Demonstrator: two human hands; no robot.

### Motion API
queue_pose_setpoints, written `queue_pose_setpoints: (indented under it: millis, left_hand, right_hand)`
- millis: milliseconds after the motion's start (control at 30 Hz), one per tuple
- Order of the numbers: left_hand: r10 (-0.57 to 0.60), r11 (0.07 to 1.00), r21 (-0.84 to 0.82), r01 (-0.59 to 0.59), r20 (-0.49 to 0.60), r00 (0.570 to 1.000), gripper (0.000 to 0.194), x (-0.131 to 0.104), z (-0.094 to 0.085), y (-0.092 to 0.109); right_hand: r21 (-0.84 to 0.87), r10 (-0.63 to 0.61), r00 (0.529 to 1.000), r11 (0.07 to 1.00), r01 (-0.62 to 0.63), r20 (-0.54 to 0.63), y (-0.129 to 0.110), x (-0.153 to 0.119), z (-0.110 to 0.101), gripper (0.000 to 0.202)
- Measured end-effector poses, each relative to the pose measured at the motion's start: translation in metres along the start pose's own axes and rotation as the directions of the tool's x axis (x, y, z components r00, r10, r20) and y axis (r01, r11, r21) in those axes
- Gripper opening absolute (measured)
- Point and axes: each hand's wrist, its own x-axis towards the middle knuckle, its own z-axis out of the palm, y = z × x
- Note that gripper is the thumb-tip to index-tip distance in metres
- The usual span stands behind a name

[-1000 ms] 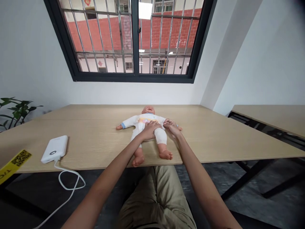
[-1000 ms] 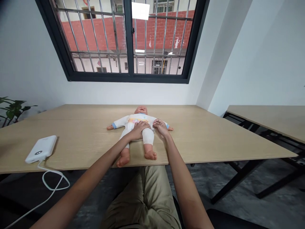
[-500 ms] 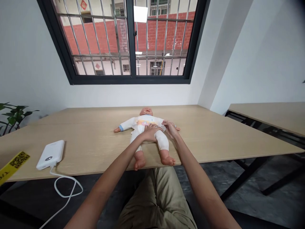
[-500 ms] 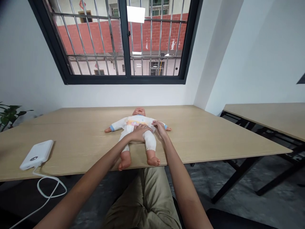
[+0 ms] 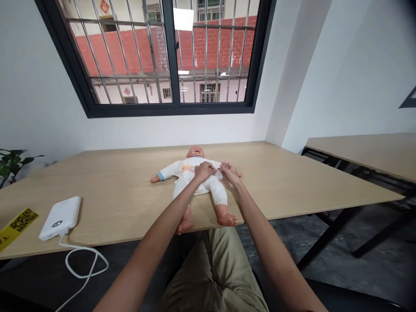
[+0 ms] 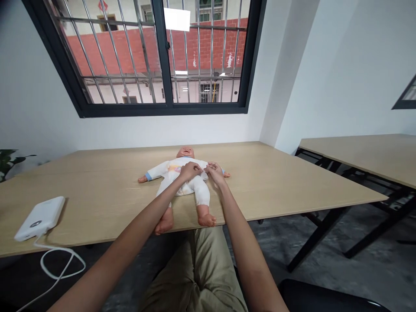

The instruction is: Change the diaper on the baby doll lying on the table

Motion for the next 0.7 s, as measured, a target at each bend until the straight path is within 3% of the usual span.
queue_pose_setpoints:
  millis: [167, 400, 567, 700]
  left_hand:
    - [-0.010, 1.000, 0.000, 0.010, -0.012, 1.000, 0.011, 0.0006, 0.0031, -0.0030]
    - [-0.012, 0.986, 0.164, 0.017, -0.029, 0.999, 0.005, -0.0038, 0.0060, 0.0003]
    - [0.124, 0.950, 0.302, -0.086, -0.109, 0.986, 0.012, -0.0077, 0.0087, 0.0004]
    - [0.178, 0.956, 0.254, -0.146, -0.107, 0.978, 0.007, -0.0080, 0.0048, -0.0067]
  right_hand:
    - [-0.003, -0.006, 1.000, 1.000, 0.006, 0.017, 0.0028, 0.0027, -0.0022, 0.043]
    - [0.027, 0.012, 0.999, 1.000, -0.011, -0.033, 0.0040, 0.0058, -0.0063, 0.039]
    - [0.143, 0.083, 0.994, 0.987, -0.073, -0.066, 0.0035, 0.0055, -0.0069, 0.042]
    - [0.200, 0.087, 0.996, 0.977, -0.080, -0.030, 0.0002, 0.0038, -0.0035, 0.043]
